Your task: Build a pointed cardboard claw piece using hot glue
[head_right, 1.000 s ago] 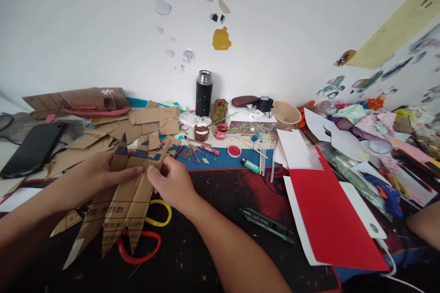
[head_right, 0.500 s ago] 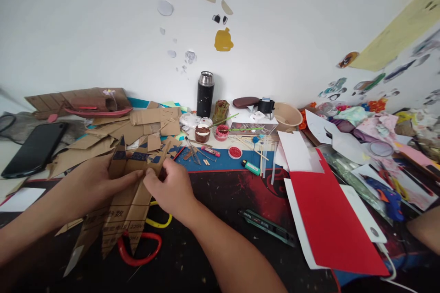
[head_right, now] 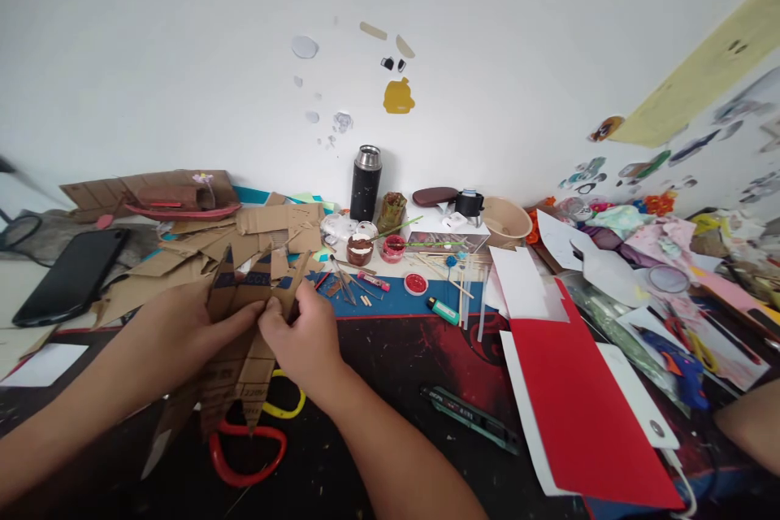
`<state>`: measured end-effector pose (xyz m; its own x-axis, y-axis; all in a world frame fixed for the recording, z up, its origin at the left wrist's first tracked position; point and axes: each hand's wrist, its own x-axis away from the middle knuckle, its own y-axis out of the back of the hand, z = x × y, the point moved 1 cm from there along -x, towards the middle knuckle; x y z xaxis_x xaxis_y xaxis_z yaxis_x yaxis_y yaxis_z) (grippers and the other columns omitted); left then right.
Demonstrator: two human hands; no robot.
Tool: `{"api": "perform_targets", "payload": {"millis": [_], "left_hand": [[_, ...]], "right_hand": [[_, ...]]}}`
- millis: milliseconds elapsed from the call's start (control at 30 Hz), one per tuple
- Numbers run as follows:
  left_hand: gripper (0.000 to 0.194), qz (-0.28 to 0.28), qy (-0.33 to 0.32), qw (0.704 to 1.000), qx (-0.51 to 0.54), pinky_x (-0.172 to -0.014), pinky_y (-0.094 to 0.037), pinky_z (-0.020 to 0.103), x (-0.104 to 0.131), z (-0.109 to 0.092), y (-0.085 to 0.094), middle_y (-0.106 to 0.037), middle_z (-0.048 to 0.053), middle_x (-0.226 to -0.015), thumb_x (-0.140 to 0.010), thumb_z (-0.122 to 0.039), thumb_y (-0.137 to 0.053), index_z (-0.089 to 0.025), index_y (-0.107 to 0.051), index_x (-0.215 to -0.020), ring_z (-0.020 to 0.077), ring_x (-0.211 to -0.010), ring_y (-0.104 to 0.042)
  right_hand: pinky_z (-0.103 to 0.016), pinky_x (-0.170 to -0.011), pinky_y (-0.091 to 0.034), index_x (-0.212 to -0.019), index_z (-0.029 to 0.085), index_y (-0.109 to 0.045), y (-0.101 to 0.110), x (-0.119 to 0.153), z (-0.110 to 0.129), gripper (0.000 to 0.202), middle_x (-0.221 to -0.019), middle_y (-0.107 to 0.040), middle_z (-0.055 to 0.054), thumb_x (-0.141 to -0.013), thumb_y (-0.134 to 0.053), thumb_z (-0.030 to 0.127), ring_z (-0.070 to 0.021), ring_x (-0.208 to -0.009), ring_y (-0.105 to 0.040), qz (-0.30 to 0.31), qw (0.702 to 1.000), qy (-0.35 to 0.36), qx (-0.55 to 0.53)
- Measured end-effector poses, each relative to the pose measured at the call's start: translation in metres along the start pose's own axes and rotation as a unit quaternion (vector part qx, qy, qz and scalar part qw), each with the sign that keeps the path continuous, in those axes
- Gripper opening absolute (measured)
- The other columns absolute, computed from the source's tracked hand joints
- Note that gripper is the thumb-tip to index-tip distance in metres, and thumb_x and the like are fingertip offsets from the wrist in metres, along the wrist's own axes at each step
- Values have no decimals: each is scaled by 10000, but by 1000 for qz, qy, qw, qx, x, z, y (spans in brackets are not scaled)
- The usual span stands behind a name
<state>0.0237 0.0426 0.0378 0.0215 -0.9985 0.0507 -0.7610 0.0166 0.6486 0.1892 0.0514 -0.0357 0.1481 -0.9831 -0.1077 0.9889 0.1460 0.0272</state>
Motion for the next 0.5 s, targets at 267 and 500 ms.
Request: {"api": "perform_targets", "payload": {"millis": [267, 500], "left_hand": [[548, 31, 43, 997, 57, -905, -682, 471, -10, -10, 11, -922, 88, -1099, -700, -725, -774, -280, -836, -1013, 447, -1055, -835], [530, 96, 75, 983, 141, -839, -686, 441, -16, 1, 6, -901, 64, -1019, -787, -616, -822, -197, -811, -1112, 371, -943, -841]], "right_hand": [[-298, -648, -481, -961, 254, -649, 5, 2, -8, 198, -773, -592, 20, -979, -716, 440, -193, -721, -560, 48, 996, -42, -67], [-286, -643, -449, -914, 252, -615, 15, -1, -12, 236, -761, -546, 31, -986, -712, 455, -179, -708, -518, 38, 997, -36, -62]]}}
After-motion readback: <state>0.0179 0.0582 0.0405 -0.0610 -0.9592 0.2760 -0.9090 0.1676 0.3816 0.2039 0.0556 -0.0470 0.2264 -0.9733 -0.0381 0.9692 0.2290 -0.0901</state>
